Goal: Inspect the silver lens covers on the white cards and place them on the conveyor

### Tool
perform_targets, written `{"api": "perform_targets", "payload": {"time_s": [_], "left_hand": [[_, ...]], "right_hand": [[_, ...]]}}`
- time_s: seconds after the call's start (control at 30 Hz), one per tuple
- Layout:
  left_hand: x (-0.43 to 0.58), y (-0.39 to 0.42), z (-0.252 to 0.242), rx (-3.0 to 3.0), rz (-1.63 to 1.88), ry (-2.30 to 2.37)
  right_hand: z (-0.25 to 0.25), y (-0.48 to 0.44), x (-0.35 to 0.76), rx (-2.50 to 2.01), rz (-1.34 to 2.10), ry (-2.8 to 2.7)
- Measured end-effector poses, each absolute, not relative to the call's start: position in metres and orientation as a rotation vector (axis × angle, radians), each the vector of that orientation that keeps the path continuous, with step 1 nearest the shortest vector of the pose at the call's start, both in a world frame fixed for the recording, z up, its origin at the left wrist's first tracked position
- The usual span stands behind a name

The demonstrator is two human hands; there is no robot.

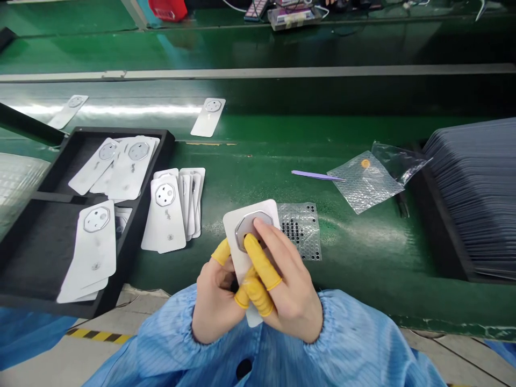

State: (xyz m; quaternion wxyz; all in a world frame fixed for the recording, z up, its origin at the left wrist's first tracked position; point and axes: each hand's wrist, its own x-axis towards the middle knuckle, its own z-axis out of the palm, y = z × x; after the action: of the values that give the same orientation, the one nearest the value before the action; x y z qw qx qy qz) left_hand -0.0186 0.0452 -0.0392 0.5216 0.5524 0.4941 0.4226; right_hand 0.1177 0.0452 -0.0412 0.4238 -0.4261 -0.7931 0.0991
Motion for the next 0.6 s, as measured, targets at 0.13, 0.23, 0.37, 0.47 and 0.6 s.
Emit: {"api": "perform_targets", "payload": {"time_s": [0.13, 0.23, 0.37, 0.47, 0.6], "left_hand": [[-0.020, 0.053, -0.027, 0.987, 1.059, 0.883], [-0.024, 0.062, -0.023, 0.931, 1.063, 0.798], [-0.030, 0.070, -0.025, 1.001, 1.071, 0.922], [-0.033, 0.070, -0.029, 1.080, 1.085, 1.049], [-0.035, 0.066, -0.029, 1.178, 1.167, 1.074]], "right_hand": [[-0.040, 0.048, 0.124, -1.250, 0.466, -1.564], [-0.036, 0.050, 0.125, -1.314, 0.734, -1.388], [-0.036, 0.049, 0.124, -1.260, 0.819, -1.353], [-0.036, 0.046, 0.122, -1.231, 0.822, -1.368], [-0.033, 0.044, 0.121, -1.228, 0.826, -1.357]]}}
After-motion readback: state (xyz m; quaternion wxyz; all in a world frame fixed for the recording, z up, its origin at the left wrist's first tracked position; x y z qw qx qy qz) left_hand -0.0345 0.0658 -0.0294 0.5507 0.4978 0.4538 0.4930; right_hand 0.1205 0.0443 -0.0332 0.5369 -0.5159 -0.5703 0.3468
